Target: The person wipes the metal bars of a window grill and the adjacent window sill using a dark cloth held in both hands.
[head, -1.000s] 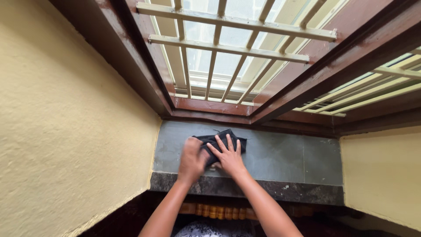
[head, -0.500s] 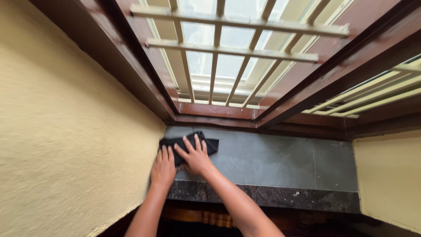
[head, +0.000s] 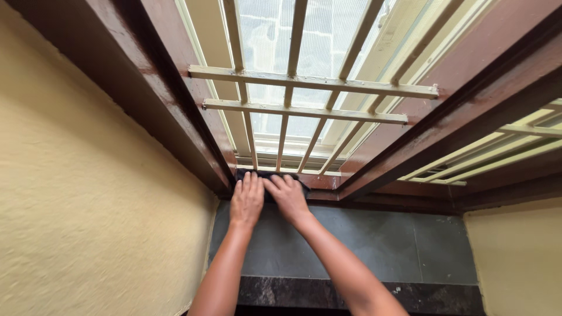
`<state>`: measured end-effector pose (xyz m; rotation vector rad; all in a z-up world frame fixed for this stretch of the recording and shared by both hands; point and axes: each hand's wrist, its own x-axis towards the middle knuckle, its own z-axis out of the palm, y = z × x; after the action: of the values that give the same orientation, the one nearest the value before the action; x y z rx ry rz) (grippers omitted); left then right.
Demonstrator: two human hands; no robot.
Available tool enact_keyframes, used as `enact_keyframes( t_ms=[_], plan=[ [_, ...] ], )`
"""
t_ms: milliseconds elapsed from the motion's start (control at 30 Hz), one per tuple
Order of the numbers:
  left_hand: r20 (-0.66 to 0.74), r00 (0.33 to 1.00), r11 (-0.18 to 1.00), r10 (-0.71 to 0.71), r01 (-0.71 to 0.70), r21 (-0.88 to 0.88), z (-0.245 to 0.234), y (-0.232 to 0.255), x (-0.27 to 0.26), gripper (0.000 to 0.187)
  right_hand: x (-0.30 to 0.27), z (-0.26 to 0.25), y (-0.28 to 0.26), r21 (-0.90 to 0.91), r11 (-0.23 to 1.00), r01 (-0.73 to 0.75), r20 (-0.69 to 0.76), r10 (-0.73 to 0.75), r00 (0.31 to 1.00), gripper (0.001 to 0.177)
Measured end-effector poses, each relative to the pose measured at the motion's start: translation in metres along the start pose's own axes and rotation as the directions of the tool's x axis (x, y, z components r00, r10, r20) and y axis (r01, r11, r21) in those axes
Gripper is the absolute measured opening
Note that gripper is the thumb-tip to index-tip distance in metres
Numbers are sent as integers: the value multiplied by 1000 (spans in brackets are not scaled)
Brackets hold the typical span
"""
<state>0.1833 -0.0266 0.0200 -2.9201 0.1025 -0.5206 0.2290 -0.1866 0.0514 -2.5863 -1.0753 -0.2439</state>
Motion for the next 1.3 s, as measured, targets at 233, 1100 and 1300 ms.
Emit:
enact_keyframes(
  t_ms=[233,1100,1300],
  plan=[
    [192,976,983,-101,127,-132,56,40,-26,56,-27,29,24,-209,978,28,-57,-41,998,63],
    [104,976,971,-194,206,-125,25,32,23,61,40,6,72,216,967,-138,-105,163,981,74],
    [-53,997,960,-56,39,-276,39,93,18,59,-5,-15,92,-109,972,-210,-313,167,935,59]
  ],
)
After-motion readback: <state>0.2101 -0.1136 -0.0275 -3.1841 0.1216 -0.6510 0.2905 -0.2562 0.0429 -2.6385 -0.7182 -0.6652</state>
